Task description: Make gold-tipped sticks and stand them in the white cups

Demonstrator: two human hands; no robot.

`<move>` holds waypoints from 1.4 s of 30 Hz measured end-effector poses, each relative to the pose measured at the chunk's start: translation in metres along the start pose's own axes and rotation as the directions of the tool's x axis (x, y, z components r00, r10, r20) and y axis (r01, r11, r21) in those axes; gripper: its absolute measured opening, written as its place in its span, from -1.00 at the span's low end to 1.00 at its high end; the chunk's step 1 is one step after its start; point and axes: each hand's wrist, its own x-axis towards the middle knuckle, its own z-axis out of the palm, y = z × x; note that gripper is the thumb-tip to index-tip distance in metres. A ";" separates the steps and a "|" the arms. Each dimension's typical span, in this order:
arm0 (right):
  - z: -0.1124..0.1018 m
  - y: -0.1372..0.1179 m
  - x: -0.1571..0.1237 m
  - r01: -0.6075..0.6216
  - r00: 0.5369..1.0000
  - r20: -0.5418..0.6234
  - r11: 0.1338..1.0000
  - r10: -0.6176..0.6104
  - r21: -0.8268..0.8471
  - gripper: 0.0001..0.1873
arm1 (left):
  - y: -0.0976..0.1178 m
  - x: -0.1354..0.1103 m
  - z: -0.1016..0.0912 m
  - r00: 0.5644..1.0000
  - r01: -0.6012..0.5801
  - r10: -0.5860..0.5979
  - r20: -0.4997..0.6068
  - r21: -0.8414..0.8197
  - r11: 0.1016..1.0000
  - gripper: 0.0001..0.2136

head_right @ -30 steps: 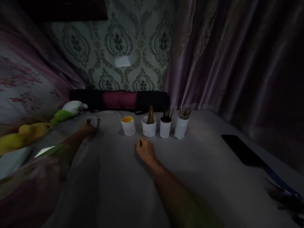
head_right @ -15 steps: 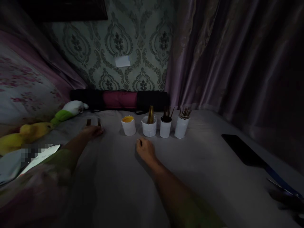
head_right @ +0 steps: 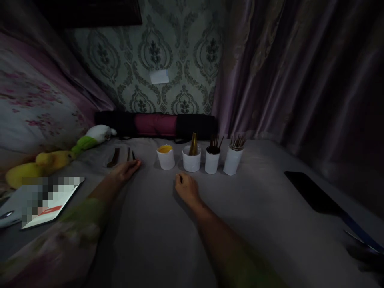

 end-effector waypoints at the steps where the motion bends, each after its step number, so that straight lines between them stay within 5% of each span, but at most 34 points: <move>1: 0.000 0.001 0.000 0.000 1.000 0.001 1.000 0.000 0.001 -0.65 | -0.003 0.000 0.002 0.999 0.032 -0.031 0.009 -0.077 0.997 -0.83; 4: 0.001 0.002 0.001 -0.004 1.000 0.008 1.000 0.003 0.009 -0.63 | -0.010 -0.005 0.007 0.993 0.118 -0.110 0.043 -0.306 0.945 -0.79; 14: 0.003 0.005 0.003 0.039 0.999 0.009 0.998 -0.039 0.051 -0.61 | -0.020 -0.037 0.017 0.989 0.140 -0.101 0.108 -0.462 0.876 -0.81; 28: 0.004 0.006 0.005 0.036 0.999 0.025 0.994 -0.039 0.104 -0.60 | -0.023 -0.086 0.033 0.976 0.127 -0.018 0.219 -0.496 0.859 -0.89; 42: 0.000 0.003 0.003 0.048 0.998 0.031 0.994 -0.051 0.099 -0.59 | -0.029 -0.119 0.049 0.961 -0.100 0.186 0.205 -0.369 0.924 -0.77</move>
